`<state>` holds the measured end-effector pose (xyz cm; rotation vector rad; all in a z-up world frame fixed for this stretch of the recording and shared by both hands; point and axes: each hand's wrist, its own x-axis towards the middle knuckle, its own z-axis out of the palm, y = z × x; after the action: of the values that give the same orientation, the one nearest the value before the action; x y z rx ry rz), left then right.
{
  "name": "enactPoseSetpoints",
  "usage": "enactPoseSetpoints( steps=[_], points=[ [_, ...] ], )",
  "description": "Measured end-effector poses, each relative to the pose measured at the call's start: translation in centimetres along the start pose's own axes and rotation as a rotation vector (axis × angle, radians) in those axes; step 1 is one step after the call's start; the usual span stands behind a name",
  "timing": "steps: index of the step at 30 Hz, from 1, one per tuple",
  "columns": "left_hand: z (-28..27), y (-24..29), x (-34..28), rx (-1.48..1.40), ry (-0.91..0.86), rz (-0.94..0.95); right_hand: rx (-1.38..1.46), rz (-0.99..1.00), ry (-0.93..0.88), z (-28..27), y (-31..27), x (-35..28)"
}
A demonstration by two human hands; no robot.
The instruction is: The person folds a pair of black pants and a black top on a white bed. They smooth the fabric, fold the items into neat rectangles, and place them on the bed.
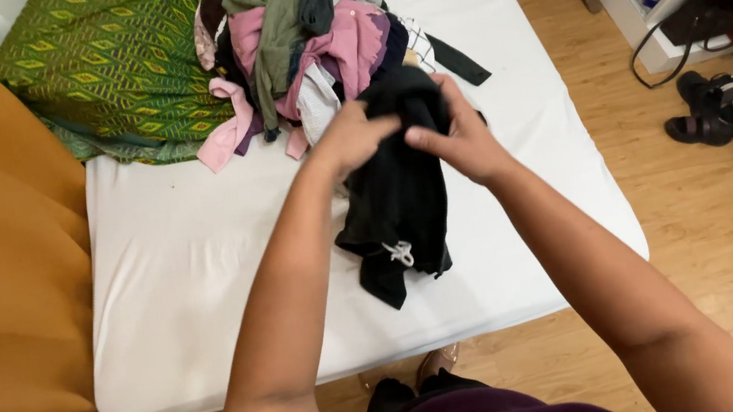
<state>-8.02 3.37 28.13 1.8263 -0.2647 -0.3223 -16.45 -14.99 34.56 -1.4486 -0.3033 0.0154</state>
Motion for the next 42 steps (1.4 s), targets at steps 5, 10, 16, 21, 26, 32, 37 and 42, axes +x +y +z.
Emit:
enactPoseSetpoints(
  steps=[5,10,16,21,26,32,37,42],
  points=[
    [-3.3,5.6,-2.1,-0.357,-0.016,0.145,-0.226,0.036,-0.095,-5.2,12.2,1.5],
    [-5.4,9.3,-4.3,-0.357,-0.047,0.160,-0.014,0.005,-0.118,-5.7,8.1,3.1],
    [-3.5,6.8,-3.7,0.396,-0.214,0.105,-0.157,-0.194,-0.220,-2.3,1.5,3.8],
    [-6.7,4.0,-3.0,-0.306,-0.242,0.227,-0.526,-0.127,-0.266,-2.1,-0.7,3.6],
    [-9.8,7.0,-5.1,-0.242,-0.164,0.177,-1.037,-0.203,-0.055,-3.6,2.7,3.7],
    [-12.4,6.5,-5.7,-0.010,-0.049,0.327,-0.889,-0.178,0.214,-8.4,7.8,5.2],
    [-13.2,3.9,-6.2,0.253,-0.044,0.207,-0.509,-0.135,0.114,-7.5,5.1,2.4],
    [-12.3,0.9,-6.9,0.289,-0.263,0.060,-1.157,0.070,-0.215,-3.7,1.6,0.5]
  ],
)
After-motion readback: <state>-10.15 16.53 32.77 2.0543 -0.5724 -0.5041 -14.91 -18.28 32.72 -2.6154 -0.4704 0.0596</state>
